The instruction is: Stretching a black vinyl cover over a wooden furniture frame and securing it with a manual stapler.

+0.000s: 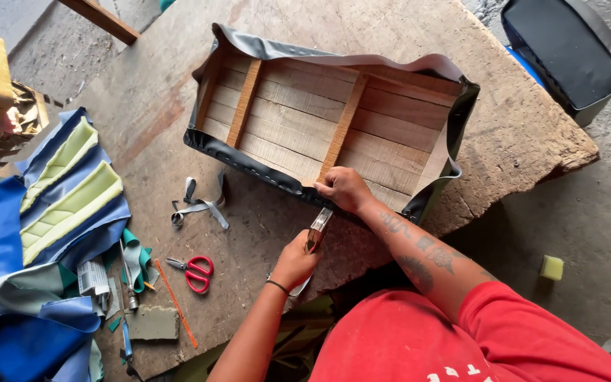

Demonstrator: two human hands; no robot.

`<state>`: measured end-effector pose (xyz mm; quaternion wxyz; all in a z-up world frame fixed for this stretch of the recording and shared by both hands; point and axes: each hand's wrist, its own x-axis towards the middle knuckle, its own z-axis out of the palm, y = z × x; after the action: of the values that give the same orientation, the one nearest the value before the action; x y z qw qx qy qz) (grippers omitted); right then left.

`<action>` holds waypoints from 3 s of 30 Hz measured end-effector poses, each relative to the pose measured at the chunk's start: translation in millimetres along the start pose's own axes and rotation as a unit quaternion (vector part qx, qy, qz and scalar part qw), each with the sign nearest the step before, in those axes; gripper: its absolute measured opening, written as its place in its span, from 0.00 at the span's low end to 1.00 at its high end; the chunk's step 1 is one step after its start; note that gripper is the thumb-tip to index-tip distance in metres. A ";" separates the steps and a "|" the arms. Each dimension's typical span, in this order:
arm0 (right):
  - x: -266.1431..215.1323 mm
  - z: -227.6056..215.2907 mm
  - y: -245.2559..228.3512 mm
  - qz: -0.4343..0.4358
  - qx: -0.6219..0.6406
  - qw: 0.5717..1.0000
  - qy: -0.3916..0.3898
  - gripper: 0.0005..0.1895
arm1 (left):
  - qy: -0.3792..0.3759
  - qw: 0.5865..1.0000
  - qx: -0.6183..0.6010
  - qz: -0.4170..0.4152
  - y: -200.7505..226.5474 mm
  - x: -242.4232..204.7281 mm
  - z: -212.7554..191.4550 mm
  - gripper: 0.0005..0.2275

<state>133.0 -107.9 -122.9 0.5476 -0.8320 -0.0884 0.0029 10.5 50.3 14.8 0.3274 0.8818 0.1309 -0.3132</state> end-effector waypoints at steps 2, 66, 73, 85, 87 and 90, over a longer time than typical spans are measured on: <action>1.8 -5.6 -8.5 0.001 0.010 1.000 -0.008 0.20 | 0.010 0.995 0.095 0.029 11.5 4.9 5.9 0.17; -157.6 -152.2 -25.2 0.411 0.075 0.891 0.179 0.72 | 0.120 0.911 0.201 0.339 62.2 114.2 125.9 0.09; -146.0 -155.6 33.6 -0.225 -0.336 0.914 0.029 0.14 | 0.141 0.924 0.183 0.306 62.2 122.5 128.7 0.06; -127.2 -176.5 32.5 -0.230 -0.355 0.906 -0.029 0.07 | 0.336 0.854 0.063 0.392 48.9 90.4 105.9 0.06; -127.3 -176.7 34.3 -0.238 -0.348 0.906 -0.027 0.07 | 0.435 0.817 0.046 0.375 19.8 61.9 88.7 0.03; -127.9 -181.1 33.6 -0.212 -0.360 0.907 -0.061 0.09 | 0.516 0.821 0.050 0.239 -55.2 31.3 83.0 0.11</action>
<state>30.3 -305.0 -92.8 0.1924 -0.9323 -0.2914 -0.0945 -28.1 37.8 -81.5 0.2320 0.9332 0.0500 0.2698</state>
